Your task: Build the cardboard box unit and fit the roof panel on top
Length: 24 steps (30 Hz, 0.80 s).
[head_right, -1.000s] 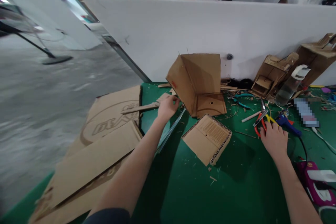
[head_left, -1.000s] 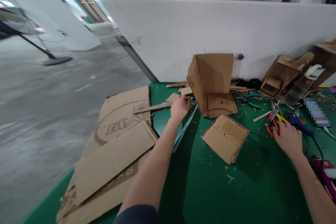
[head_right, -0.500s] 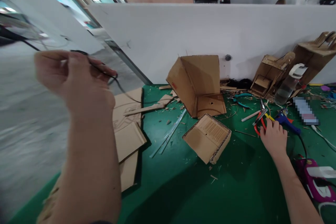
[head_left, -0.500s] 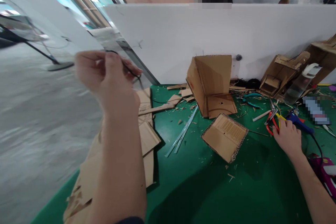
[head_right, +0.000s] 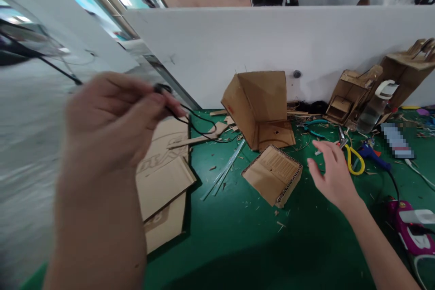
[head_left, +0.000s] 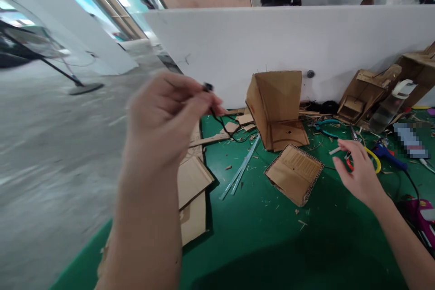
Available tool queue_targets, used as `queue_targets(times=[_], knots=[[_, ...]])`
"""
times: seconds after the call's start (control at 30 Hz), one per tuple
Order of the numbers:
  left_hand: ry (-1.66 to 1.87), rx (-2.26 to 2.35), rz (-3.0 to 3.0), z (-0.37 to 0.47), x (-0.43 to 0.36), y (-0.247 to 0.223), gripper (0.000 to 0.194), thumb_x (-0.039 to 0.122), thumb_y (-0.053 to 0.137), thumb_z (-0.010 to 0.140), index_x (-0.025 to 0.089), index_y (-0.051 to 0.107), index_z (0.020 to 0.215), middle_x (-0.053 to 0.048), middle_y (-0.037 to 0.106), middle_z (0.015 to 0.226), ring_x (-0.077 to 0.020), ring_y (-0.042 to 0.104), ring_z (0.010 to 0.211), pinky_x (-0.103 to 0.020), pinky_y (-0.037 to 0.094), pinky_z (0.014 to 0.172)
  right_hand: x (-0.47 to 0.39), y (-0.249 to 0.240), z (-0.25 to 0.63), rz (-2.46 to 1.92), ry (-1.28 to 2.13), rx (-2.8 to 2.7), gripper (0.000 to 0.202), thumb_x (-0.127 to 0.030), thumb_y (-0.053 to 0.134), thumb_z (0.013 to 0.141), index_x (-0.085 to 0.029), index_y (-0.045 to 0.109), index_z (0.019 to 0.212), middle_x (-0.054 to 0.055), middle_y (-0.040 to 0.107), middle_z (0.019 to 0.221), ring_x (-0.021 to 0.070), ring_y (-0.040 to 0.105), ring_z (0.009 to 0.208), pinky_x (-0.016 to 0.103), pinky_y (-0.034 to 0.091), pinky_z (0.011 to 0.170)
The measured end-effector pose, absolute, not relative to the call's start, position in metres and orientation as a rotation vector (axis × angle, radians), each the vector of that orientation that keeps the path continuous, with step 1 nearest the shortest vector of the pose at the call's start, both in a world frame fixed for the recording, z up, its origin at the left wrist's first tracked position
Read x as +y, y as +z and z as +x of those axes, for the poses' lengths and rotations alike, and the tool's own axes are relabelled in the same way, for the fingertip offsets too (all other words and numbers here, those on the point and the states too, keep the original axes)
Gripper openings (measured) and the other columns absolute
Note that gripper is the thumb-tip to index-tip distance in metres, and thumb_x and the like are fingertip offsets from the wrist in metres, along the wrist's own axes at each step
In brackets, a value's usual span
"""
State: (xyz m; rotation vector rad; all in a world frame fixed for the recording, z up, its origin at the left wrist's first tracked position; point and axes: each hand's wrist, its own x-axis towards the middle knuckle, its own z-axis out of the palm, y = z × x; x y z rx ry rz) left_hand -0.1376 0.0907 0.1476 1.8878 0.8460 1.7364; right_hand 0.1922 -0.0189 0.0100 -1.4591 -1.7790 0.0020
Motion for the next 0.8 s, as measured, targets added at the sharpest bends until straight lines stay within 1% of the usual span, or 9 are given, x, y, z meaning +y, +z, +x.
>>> queue_targets(times=[0.07, 0.13, 0.23, 0.3, 0.37, 0.47, 0.57, 0.7, 0.8], knots=[[1.407, 0.839, 2.039, -0.119, 0.068, 0.144, 0.015, 0.013, 0.067, 0.084, 0.021, 0.061, 0.096, 0.002, 0.072, 0.077, -0.0116, 0.071, 0.060, -0.024, 0.059, 0.056, -0.020, 0.034, 0.169, -1.317, 0.186, -1.848, 0.045, -0.035, 0.056, 0.098, -0.028, 0.045, 0.140, 0.012, 0.062, 0.129, 0.0266, 0.064, 0.113, 0.048, 0.053, 0.099], [1.039, 0.793, 2.195, -0.097, 0.046, 0.140, 0.013, 0.016, 0.062, 0.090, 0.022, 0.062, 0.101, 0.001, 0.074, 0.083, -0.0130, 0.073, 0.069, -0.024, 0.060, 0.064, -0.020, 0.055, 0.146, -1.210, 0.346, -1.941, 0.057, -0.036, 0.060, 0.096, -0.030, 0.037, 0.148, 0.011, 0.057, 0.141, 0.0270, 0.060, 0.125, 0.046, 0.053, 0.102], [0.725, 0.728, 2.444, -0.072, 0.023, 0.137, 0.009, 0.017, 0.059, 0.094, 0.022, 0.067, 0.094, 0.002, 0.075, 0.086, -0.0113, 0.071, 0.074, -0.020, 0.054, 0.063, -0.019, 0.074, 0.124, -1.011, 0.509, -1.995, 0.061, -0.032, 0.058, 0.097, -0.030, 0.032, 0.152, 0.010, 0.056, 0.146, 0.0246, 0.059, 0.129, 0.040, 0.056, 0.099], [0.714, 0.728, 2.504, -0.066, 0.018, 0.135, 0.013, 0.016, 0.057, 0.095, 0.023, 0.068, 0.094, 0.003, 0.075, 0.087, -0.0093, 0.068, 0.072, -0.018, 0.049, 0.060, -0.017, 0.077, 0.120, -0.946, 0.553, -1.981, 0.048, -0.027, 0.055, 0.099, -0.029, 0.044, 0.146, 0.008, 0.067, 0.132, 0.0219, 0.067, 0.115, 0.035, 0.059, 0.089], [0.779, 0.793, 2.474, -0.070, 0.020, 0.134, 0.013, 0.017, 0.057, 0.096, 0.023, 0.068, 0.098, 0.004, 0.073, 0.083, -0.0079, 0.063, 0.065, -0.017, 0.045, 0.055, -0.016, 0.075, 0.125, -0.950, 0.520, -1.932, 0.030, -0.022, 0.051, 0.100, -0.026, 0.060, 0.128, 0.005, 0.073, 0.109, 0.0185, 0.071, 0.096, 0.031, 0.058, 0.080], [0.796, 0.852, 2.404, -0.083, 0.028, 0.134, 0.011, 0.022, 0.057, 0.096, 0.022, 0.067, 0.099, 0.004, 0.065, 0.069, -0.0076, 0.054, 0.054, -0.018, 0.038, 0.047, -0.016, 0.070, 0.144, -1.055, 0.415, -1.778, 0.020, -0.020, 0.051, 0.099, -0.023, 0.070, 0.103, 0.003, 0.072, 0.087, 0.0147, 0.067, 0.076, 0.028, 0.055, 0.069], [0.779, 0.815, 2.372, -0.096, 0.036, 0.136, 0.010, 0.021, 0.058, 0.094, 0.021, 0.067, 0.095, 0.004, 0.060, 0.063, -0.0083, 0.052, 0.052, -0.019, 0.035, 0.045, -0.016, 0.072, 0.166, -1.061, 0.490, -1.451, 0.015, -0.025, 0.057, 0.098, -0.024, 0.072, 0.098, -0.002, 0.062, 0.068, 0.0113, 0.057, 0.058, 0.027, 0.050, 0.057], [1.000, 0.803, 2.267, -0.109, 0.043, 0.135, 0.011, 0.018, 0.058, 0.092, 0.023, 0.067, 0.090, 0.004, 0.057, 0.061, -0.0080, 0.047, 0.048, -0.021, 0.032, 0.042, -0.016, 0.087, 0.190, -0.776, 0.656, -1.012, 0.011, -0.027, 0.062, 0.095, -0.025, 0.072, 0.091, -0.009, 0.034, 0.049, 0.0069, 0.031, 0.042, 0.024, 0.040, 0.046], [1.064, 0.857, 2.133, -0.122, 0.051, 0.124, 0.008, 0.024, 0.061, 0.092, 0.024, 0.068, 0.091, 0.003, 0.056, 0.059, -0.0099, 0.047, 0.048, -0.022, 0.031, 0.042, -0.019, 0.092, 0.204, -0.857, 0.561, -0.982, 0.008, -0.027, 0.066, 0.093, -0.024, 0.074, 0.091, -0.009, 0.034, 0.049, 0.0060, 0.024, 0.039, 0.023, 0.022, 0.038]])
